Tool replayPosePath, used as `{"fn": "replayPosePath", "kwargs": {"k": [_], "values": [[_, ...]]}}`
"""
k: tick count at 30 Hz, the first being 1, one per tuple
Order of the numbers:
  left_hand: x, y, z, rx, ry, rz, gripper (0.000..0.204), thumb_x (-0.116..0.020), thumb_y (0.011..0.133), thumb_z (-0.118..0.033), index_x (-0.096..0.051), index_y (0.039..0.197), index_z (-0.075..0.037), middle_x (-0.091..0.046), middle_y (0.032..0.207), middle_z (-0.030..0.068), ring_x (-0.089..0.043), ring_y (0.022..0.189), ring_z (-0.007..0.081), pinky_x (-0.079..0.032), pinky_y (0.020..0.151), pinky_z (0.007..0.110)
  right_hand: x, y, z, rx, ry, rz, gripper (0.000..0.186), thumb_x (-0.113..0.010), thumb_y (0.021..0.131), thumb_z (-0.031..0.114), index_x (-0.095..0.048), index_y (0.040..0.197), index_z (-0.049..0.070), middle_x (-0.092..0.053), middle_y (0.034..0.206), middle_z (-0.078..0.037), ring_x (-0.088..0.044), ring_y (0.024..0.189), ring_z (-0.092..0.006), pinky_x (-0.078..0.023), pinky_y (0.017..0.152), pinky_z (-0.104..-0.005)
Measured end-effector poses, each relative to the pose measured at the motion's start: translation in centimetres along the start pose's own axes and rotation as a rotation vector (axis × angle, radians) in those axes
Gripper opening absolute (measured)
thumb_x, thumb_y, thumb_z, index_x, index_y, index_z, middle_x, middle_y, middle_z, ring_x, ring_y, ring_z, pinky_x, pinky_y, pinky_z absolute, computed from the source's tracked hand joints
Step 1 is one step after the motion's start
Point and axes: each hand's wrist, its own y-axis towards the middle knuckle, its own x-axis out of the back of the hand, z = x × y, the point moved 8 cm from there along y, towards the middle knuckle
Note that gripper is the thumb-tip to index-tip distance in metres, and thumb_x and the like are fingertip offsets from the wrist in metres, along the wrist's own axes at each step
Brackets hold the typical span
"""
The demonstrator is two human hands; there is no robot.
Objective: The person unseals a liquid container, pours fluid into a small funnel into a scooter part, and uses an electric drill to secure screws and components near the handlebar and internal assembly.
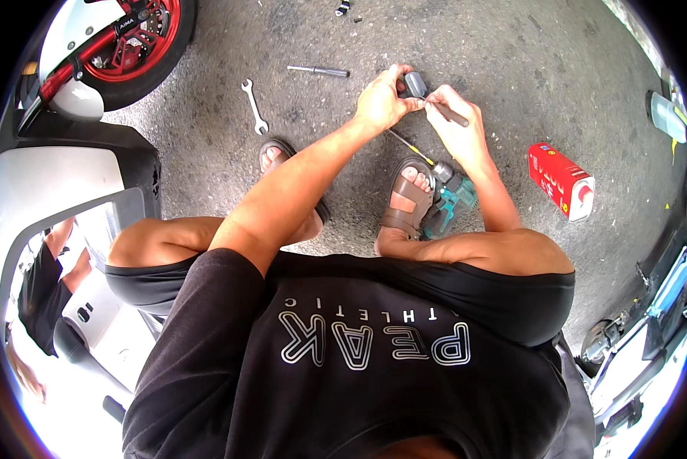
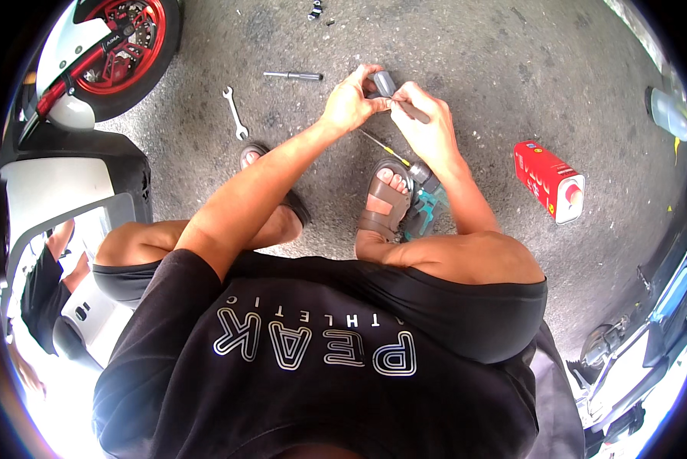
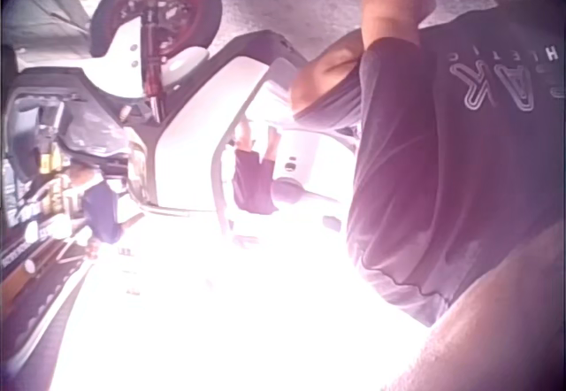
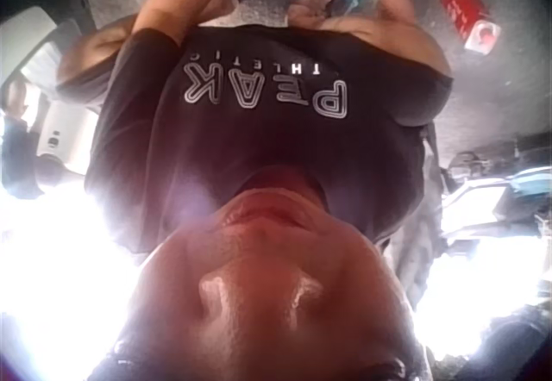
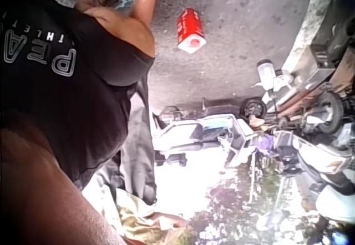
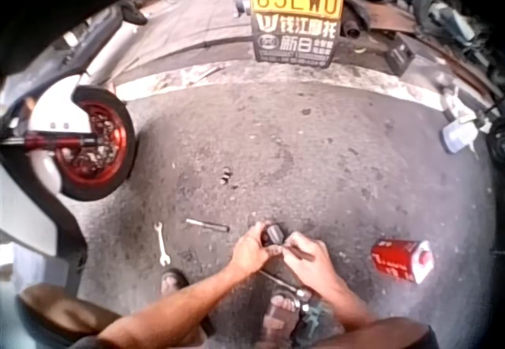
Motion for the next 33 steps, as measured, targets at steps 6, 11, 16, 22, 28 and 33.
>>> {"fn": "replayPosePath", "kwargs": {"k": [6, 11, 16, 22, 28, 33], "values": [[0.1, 0.0, -0.2, -0.006, -0.013, -0.011, 0.069, -0.086, 0.072, -0.021, -0.054, 0.132, -0.012, -0.069, 0.101, 0.0105, -0.067, 0.096, 0.0232, -0.054, 0.085, 0.036, -0.9, 2.3, 1.2, 0.048, -0.162, 0.242, 0.017, -0.067, 0.086, 0.011, -0.056, 0.095, 0.002, -0.064, 0.085, -0.011, -0.063, 0.077, -0.0186, -0.051, 0.07, -0.0359], [0.6, -0.2, -0.6, 0.018, -0.005, -0.026, 0.063, -0.082, 0.075, -0.017, -0.054, 0.132, -0.013, -0.069, 0.103, 0.0118, -0.068, 0.097, 0.0245, -0.054, 0.086, 0.036, -2.2, 0.2, 3.8, 0.452, -0.511, 0.183, 0.025, -0.068, 0.079, 0.002, -0.055, 0.1, 0.002, -0.063, 0.089, -0.016, -0.062, 0.082, -0.0378, -0.051, 0.07, -0.0454], [1.0, -0.2, -0.6, 0.039, -0.024, -0.03, 0.069, -0.088, 0.07, -0.03, -0.056, 0.128, -0.011, -0.068, 0.109, 0.0131, -0.066, 0.101, 0.0293, -0.052, 0.089, 0.041, -3.0, -1.3, 2.9, 0.5, -0.527, 0.065, 0.021, -0.067, 0.079, -0.001, -0.058, 0.098, 0.001, -0.064, 0.092, -0.016, -0.064, 0.085, -0.0341, -0.053, 0.073, -0.0423], [0.5, -0.8, -0.8, -0.058, -0.003, -0.134, 0.068, -0.086, 0.072, -0.021, -0.054, 0.131, -0.007, -0.067, 0.102, 0.0144, -0.066, 0.095, 0.0271, -0.053, 0.086, 0.038, -2.5, -2.7, 1.5, 0.572, -0.458, -0.175, 0.015, -0.065, 0.08, -0.001, -0.06, 0.094, 0.001, -0.065, 0.105, -0.016, -0.065, 0.092, -0.0342, -0.055, 0.079, -0.0412], [-1.0, -0.8, -1.0, -0.041, -0.045, -0.091, 0.068, -0.087, 0.07, -0.017, -0.055, 0.128, -0.008, -0.067, 0.099, 0.0125, -0.065, 0.092, 0.0207, -0.053, 0.083, 0.035, 2.5, 0.4, 0.7, 0.231, -0.082, -0.371, 0.01, -0.063, 0.093, 0.008, -0.061, 0.1, 0.001, -0.071, 0.096, -0.014, -0.07, 0.086, -0.022, -0.055, 0.076, -0.0332], [-0.8, 0.7, -1.5, -0.064, 0.066, 0.101, 0.066, -0.086, 0.07, -0.014, -0.055, 0.129, -0.009, -0.07, 0.1, 0.0114, -0.067, 0.093, 0.0203, -0.054, 0.084, 0.035, 2.2, -0.1, -3.3, -0.179, 0.323, -0.164, 0.019, -0.061, 0.097, 0.016, -0.062, 0.1, -0.002, -0.072, 0.093, -0.01, -0.069, 0.082, -0.0147, -0.054, 0.073, -0.0272]]}}
